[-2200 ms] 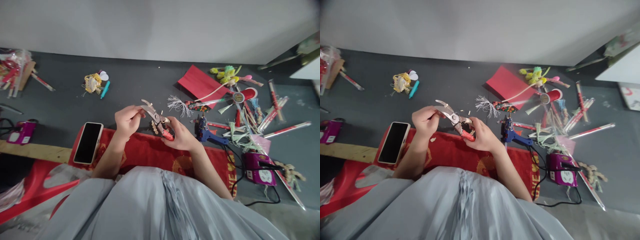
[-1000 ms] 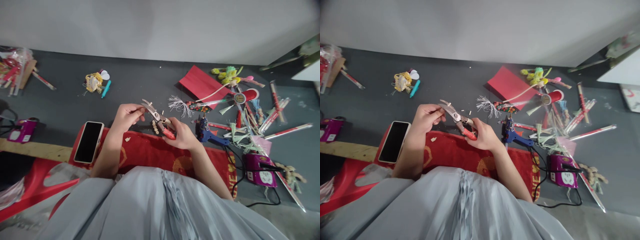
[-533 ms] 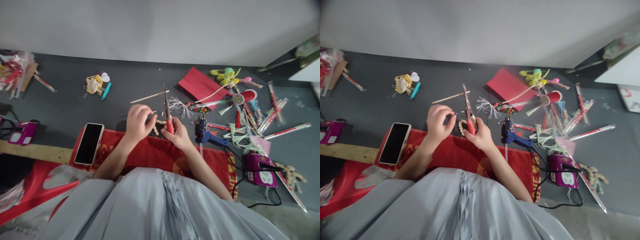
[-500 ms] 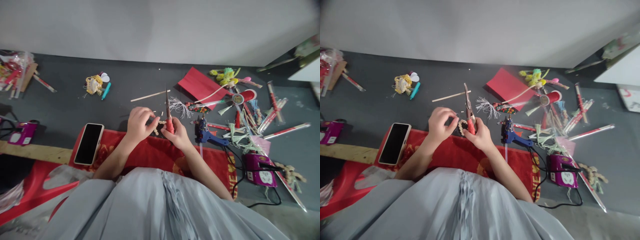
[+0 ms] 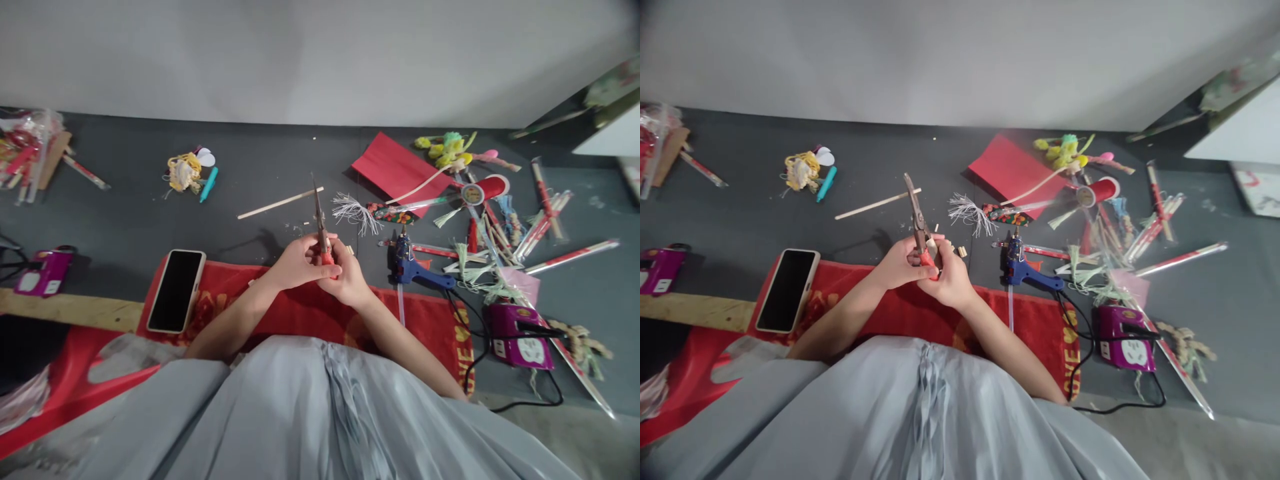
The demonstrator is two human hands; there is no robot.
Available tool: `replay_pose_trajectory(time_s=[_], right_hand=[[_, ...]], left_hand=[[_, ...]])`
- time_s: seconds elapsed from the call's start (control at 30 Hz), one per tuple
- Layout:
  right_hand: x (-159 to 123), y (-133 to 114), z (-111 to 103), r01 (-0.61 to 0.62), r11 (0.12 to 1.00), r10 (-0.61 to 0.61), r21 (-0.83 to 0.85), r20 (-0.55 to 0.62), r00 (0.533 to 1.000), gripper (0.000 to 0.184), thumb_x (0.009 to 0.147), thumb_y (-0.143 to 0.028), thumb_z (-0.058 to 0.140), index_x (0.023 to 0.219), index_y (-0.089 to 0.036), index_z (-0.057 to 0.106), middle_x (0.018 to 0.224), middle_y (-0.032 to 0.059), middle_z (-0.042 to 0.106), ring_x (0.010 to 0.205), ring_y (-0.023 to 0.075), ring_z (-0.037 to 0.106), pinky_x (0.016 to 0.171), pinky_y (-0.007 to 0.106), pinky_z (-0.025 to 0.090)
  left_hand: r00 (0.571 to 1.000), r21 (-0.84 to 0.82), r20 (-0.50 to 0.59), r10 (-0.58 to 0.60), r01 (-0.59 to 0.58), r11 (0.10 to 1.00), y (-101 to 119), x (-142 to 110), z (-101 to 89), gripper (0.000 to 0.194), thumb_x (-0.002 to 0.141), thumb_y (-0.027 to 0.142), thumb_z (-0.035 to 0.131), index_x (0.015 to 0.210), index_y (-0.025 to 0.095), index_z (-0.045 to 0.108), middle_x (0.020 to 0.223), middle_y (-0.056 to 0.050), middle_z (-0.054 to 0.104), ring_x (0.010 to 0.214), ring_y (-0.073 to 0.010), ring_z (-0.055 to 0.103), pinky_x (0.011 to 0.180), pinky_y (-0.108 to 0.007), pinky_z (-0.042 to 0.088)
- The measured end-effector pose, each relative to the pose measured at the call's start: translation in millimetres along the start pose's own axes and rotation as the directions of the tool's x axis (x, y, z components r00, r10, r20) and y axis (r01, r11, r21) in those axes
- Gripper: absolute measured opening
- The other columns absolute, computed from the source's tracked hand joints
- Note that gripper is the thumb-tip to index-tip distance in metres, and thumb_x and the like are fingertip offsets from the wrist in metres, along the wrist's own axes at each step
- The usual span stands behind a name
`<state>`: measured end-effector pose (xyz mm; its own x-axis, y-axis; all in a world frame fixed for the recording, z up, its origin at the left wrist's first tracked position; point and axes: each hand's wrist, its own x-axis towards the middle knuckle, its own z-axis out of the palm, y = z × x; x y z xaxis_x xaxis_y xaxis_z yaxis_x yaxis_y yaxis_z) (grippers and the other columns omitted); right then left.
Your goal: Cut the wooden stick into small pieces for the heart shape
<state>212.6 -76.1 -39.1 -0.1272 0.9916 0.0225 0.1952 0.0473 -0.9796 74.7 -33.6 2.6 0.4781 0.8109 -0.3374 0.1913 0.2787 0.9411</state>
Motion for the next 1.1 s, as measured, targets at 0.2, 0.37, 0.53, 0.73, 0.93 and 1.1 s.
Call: replay_pose_trajectory(time_s=[0.2,0.37,0.53,0.73,0.93,1.1], right_hand=[[0,1,0,0.025,0.999,-0.026,-0.020,-0.010,1.000,0.037,0.063,-0.033,0.059,0.096,-0.021,0.048,0.081,0.0026,0.059,0.075,0.0206,0.056,0.069,0.037,0.048],[0,-1,-1,0.002,0.999,-0.003,-0.037,-0.008,1.000,0.037,0.064,-0.035,0.059,0.096,-0.022,0.048,0.080,0.0024,0.060,0.076,0.0213,0.057,0.070,0.037,0.049],[0,-3,-2,-0.020,0.998,0.020,-0.056,-0.003,1.000,0.038,0.064,-0.036,0.060,0.097,-0.022,0.049,0.080,0.0023,0.061,0.076,0.0213,0.058,0.070,0.037,0.050],[-1,-3,-3,-0.027,0.999,0.027,-0.036,-0.006,1.000,0.038,0.064,-0.034,0.059,0.098,-0.021,0.049,0.082,0.0034,0.062,0.078,0.0224,0.061,0.070,0.037,0.051],[1,-2,-5,-0.038,0.997,0.038,-0.061,-0.009,0.999,0.044,0.064,-0.036,0.060,0.104,-0.021,0.050,0.080,0.0020,0.063,0.075,0.0213,0.061,0.069,0.035,0.050],[5,-6,-20,-0.104,0.952,0.059,-0.289,-0.162,0.985,0.046,0.067,-0.040,0.065,0.106,-0.023,0.047,0.078,0.0005,0.062,0.067,0.0189,0.057,0.064,0.033,0.047]], left_hand=[[1.000,-0.058,-0.012,0.009,-0.010,0.998,0,-1,2.8,0.078,0.045,0.035,0.092,0.115,0.013,0.063,0.073,0.004,0.062,0.062,-0.0076,0.055,0.065,-0.023,0.050],[1.000,-0.068,-0.021,0.019,-0.021,0.997,-4,0,2.6,0.076,0.045,0.035,0.092,0.112,0.013,0.065,0.071,0.003,0.063,0.061,-0.0099,0.059,0.061,-0.024,0.050],[1.000,-0.088,-0.019,0.020,-0.021,0.996,-5,1,3.4,0.077,0.044,0.034,0.092,0.113,0.012,0.065,0.072,0.002,0.065,0.063,-0.0117,0.062,0.062,-0.025,0.052],[1.000,-0.123,-0.019,-0.005,0.003,0.992,-2,0,4.3,0.078,0.042,0.034,0.093,0.112,0.013,0.065,0.071,0.004,0.065,0.062,-0.0102,0.062,0.063,-0.023,0.052],[0.998,-0.062,-0.017,0.057,-0.058,0.996,-12,5,2.3,0.079,0.051,0.042,0.090,0.119,0.014,0.060,0.088,-0.004,0.071,0.075,-0.0141,0.068,0.072,-0.026,0.055],[0.814,0.355,-0.265,0.516,-0.415,0.838,-18,3,-8.5,0.043,0.079,0.046,0.070,0.110,0.016,0.062,0.102,-0.009,0.071,0.080,-0.0143,0.068,0.072,-0.026,0.054]])
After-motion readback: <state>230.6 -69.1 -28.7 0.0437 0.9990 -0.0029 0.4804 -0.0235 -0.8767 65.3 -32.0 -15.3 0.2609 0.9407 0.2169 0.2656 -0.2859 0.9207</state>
